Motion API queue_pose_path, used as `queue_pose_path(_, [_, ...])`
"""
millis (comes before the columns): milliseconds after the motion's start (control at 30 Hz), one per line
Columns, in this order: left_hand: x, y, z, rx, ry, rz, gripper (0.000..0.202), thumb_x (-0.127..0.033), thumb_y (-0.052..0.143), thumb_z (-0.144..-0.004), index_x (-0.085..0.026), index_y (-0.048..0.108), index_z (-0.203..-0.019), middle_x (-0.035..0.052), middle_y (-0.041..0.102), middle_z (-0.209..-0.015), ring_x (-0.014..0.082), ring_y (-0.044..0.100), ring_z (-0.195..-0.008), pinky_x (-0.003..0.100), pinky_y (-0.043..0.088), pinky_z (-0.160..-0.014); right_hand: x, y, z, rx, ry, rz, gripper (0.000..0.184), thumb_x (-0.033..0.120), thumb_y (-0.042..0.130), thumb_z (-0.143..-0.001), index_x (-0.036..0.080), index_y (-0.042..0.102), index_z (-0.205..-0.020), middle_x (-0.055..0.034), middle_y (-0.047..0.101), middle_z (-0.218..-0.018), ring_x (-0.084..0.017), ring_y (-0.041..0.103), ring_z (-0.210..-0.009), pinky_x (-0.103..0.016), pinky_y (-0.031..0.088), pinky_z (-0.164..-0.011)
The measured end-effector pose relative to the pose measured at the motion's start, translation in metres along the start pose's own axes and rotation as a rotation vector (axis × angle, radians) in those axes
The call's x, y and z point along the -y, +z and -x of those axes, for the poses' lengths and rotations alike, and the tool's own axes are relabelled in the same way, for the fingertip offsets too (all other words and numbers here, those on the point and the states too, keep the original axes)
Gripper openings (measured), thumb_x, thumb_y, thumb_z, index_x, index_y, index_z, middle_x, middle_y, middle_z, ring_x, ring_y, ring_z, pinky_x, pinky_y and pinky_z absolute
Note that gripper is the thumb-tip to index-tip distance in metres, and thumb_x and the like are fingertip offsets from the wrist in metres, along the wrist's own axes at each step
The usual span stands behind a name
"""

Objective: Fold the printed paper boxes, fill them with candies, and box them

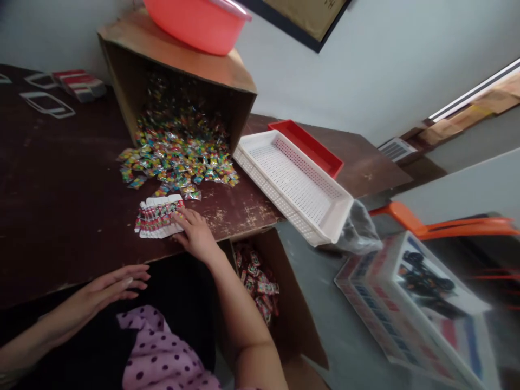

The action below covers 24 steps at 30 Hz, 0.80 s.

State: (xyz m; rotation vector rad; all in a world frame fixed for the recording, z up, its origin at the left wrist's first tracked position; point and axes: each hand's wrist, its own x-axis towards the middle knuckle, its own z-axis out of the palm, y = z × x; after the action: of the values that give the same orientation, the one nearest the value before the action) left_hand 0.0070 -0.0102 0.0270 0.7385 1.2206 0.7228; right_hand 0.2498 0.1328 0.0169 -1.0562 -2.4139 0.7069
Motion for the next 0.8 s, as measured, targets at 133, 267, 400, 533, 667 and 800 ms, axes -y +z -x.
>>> queue_pose_path(133, [-0.006, -0.007, 0.008, -0.033, -0.019, -0.004, 0.047, -0.055, 0.069, -0.08, -0.024, 0.074, -0.114, 0.0122, 0.075, -0.113, 0.0345, 0.066, -0.108, 0.046, 0.053, -0.092, -0.03, 0.009, -0.055, 0.149, -0.068, 0.021, 0.056, 0.024, 0.079, -0.076, 0.018, 0.061, -0.129, -0.0157, 0.055, -0.14, -0.031, 0.048, -0.13, -0.05, 0.038, -0.107])
queue_pose_path(267, [-0.003, -0.009, 0.008, -0.025, -0.038, 0.036, 0.044, -0.051, 0.068, -0.083, -0.022, 0.073, -0.115, 0.0128, 0.075, -0.115, 0.0338, 0.065, -0.111, 0.046, 0.05, -0.095, -0.037, 0.0, -0.046, 0.092, -0.099, 0.02, 0.02, 0.022, 0.061, -0.091, 0.013, 0.073, -0.104, -0.0121, 0.07, -0.116, -0.021, 0.062, -0.109, -0.036, 0.044, -0.098])
queue_pose_path(400, [0.0, -0.001, -0.004, -0.006, 0.027, 0.281, 0.054, -0.057, 0.063, -0.084, -0.022, 0.066, -0.125, 0.014, 0.073, -0.123, 0.0339, 0.061, -0.12, 0.047, 0.046, -0.102, 0.017, 0.025, 0.007, -0.025, -0.115, 0.029, 0.031, 0.024, 0.041, -0.1, 0.015, 0.068, -0.113, -0.0134, 0.068, -0.118, -0.022, 0.062, -0.106, -0.04, 0.045, -0.092])
queue_pose_path(533, [-0.003, 0.004, -0.008, -0.056, -0.053, 0.376, 0.054, -0.044, 0.072, -0.079, -0.024, 0.064, -0.128, 0.0089, 0.078, -0.112, 0.0298, 0.067, -0.112, 0.041, 0.047, -0.1, 0.083, 0.063, 0.048, -0.023, -0.343, -0.11, 0.029, 0.028, 0.056, -0.095, 0.026, 0.06, -0.123, -0.0039, 0.069, -0.122, -0.022, 0.06, -0.108, -0.039, 0.047, -0.092])
queue_pose_path(667, [0.009, 0.001, -0.002, -0.055, -0.167, 0.133, 0.035, -0.037, 0.083, -0.065, -0.017, 0.078, -0.094, 0.0063, 0.081, -0.081, 0.0303, 0.073, -0.082, 0.039, 0.055, -0.084, 0.101, 0.066, 0.04, -0.085, -0.132, -0.111, 0.031, 0.036, 0.061, -0.092, 0.024, 0.061, -0.121, -0.0043, 0.065, -0.127, -0.023, 0.053, -0.114, -0.039, 0.042, -0.098])
queue_pose_path(800, [0.033, -0.007, 0.001, -0.122, -0.169, 0.014, 0.03, -0.038, 0.086, -0.059, -0.021, 0.076, -0.081, 0.0016, 0.079, -0.071, 0.0304, 0.073, -0.073, 0.038, 0.058, -0.072, 0.096, 0.058, 0.03, 0.028, -0.121, -0.181, 0.023, 0.039, 0.07, -0.085, 0.02, 0.066, -0.096, -0.005, 0.062, -0.128, -0.018, 0.054, -0.115, -0.034, 0.04, -0.103])
